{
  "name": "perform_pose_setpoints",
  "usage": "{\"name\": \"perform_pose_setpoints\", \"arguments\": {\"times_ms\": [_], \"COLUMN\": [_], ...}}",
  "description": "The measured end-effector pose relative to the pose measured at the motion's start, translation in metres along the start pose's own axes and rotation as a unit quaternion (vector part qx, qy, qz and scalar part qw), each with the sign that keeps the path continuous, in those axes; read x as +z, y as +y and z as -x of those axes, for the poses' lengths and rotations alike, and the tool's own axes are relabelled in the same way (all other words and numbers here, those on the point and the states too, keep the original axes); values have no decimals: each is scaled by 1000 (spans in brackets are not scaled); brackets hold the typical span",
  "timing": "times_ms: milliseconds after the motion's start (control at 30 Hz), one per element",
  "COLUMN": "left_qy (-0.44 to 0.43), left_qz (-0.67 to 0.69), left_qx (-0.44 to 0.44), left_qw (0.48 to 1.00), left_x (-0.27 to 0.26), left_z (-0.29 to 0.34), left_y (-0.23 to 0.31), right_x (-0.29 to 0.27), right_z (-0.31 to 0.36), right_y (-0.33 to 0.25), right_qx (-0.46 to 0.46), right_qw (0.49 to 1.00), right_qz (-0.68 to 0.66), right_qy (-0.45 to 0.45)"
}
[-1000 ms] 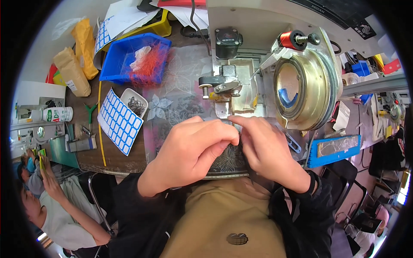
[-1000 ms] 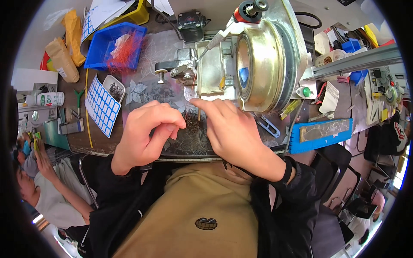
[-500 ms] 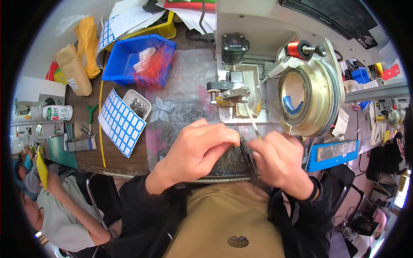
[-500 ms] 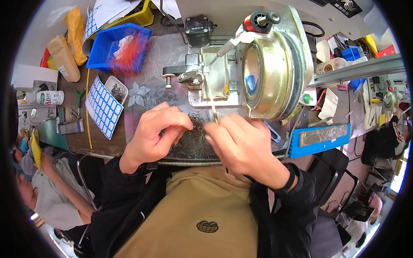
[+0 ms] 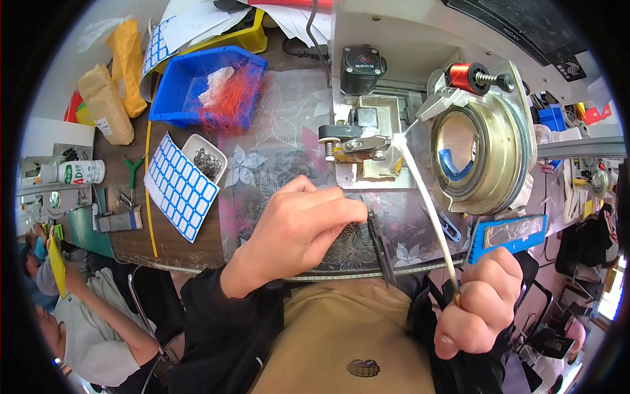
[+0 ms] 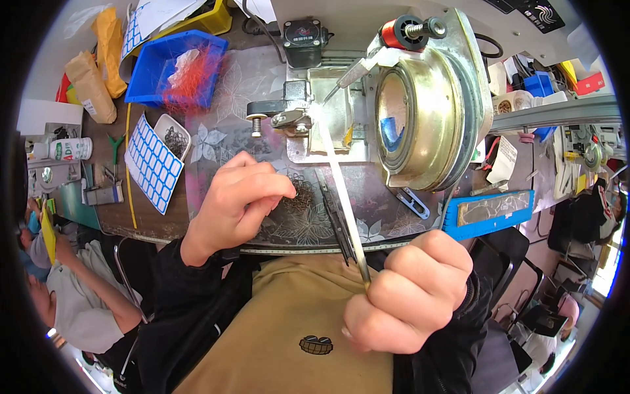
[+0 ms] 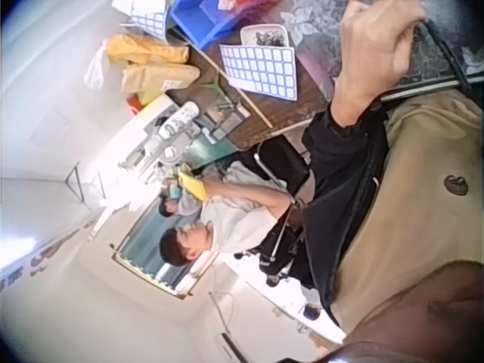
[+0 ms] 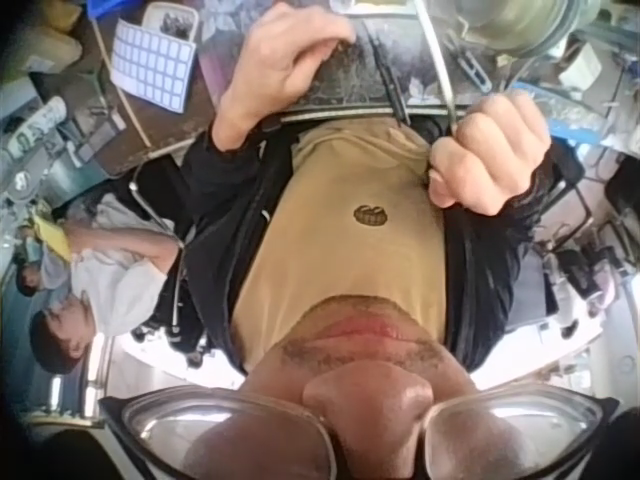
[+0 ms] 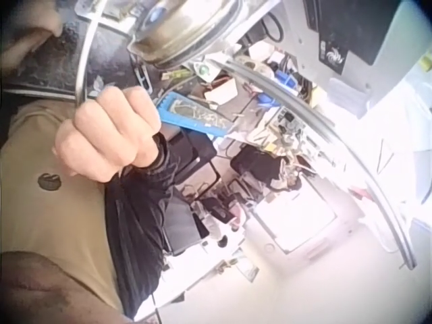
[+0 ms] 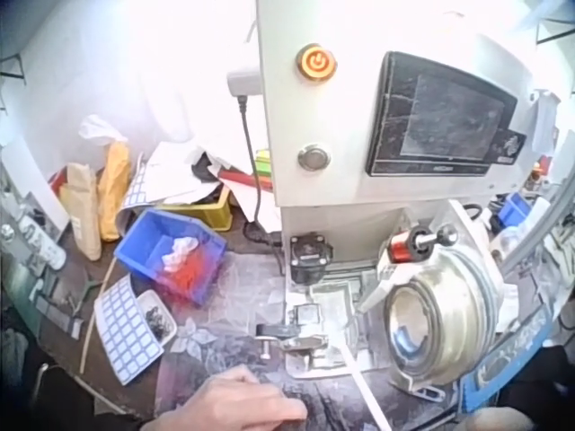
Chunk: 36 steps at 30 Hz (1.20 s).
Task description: Assemble small electronic components using a winding machine, hand tools, and adhesive.
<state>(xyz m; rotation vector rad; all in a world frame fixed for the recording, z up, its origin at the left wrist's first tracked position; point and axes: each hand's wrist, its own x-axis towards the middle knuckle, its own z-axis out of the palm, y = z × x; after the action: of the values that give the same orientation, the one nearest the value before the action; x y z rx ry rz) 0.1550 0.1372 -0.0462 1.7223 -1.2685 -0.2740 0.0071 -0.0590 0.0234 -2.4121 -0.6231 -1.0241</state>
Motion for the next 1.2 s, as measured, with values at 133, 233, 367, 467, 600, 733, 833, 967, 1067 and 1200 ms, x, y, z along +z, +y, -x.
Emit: {"name": "perform_pose_setpoints", "arguments": {"times_ms": [133, 233, 367, 467, 600, 733, 833, 967, 1067, 1200], "left_qy": [13, 6, 1, 1, -1, 30, 41, 33, 15, 15], "left_qz": [6, 2, 3, -2, -4, 14, 20, 7, -20, -24], "left_qx": [7, 2, 1, 3, -5, 14, 7, 7, 10, 18], "left_qw": [1000, 1000, 1000, 1000, 1000, 999, 999, 999, 1000, 999], "left_x": [-1, -3, -2, -3, -2, 2, 2, 3, 0, 0], "left_z": [2, 1, 1, 2, 2, 1, 4, 7, 3, 3], "left_y": [-1, 0, 1, 0, 3, 4, 3, 3, 5, 8], "right_x": [-1, -6, -2, 8, 51, 68, 52, 32, 13, -7], "right_z": [1, 1, 0, -3, 19, 31, 16, 31, 51, 77], "right_y": [1, -1, 2, 0, 12, 19, 10, 5, 7, 8], "right_qx": [29, 16, 17, 99, 155, 200, 244, 249, 246, 289], "right_qw": [999, 999, 999, 981, 955, 923, 908, 917, 915, 912], "right_qz": [20, -8, 7, 44, 61, 113, 69, 31, 20, 42], "right_qy": [-20, -46, -28, -161, -244, -308, -333, -311, -318, -288]}}
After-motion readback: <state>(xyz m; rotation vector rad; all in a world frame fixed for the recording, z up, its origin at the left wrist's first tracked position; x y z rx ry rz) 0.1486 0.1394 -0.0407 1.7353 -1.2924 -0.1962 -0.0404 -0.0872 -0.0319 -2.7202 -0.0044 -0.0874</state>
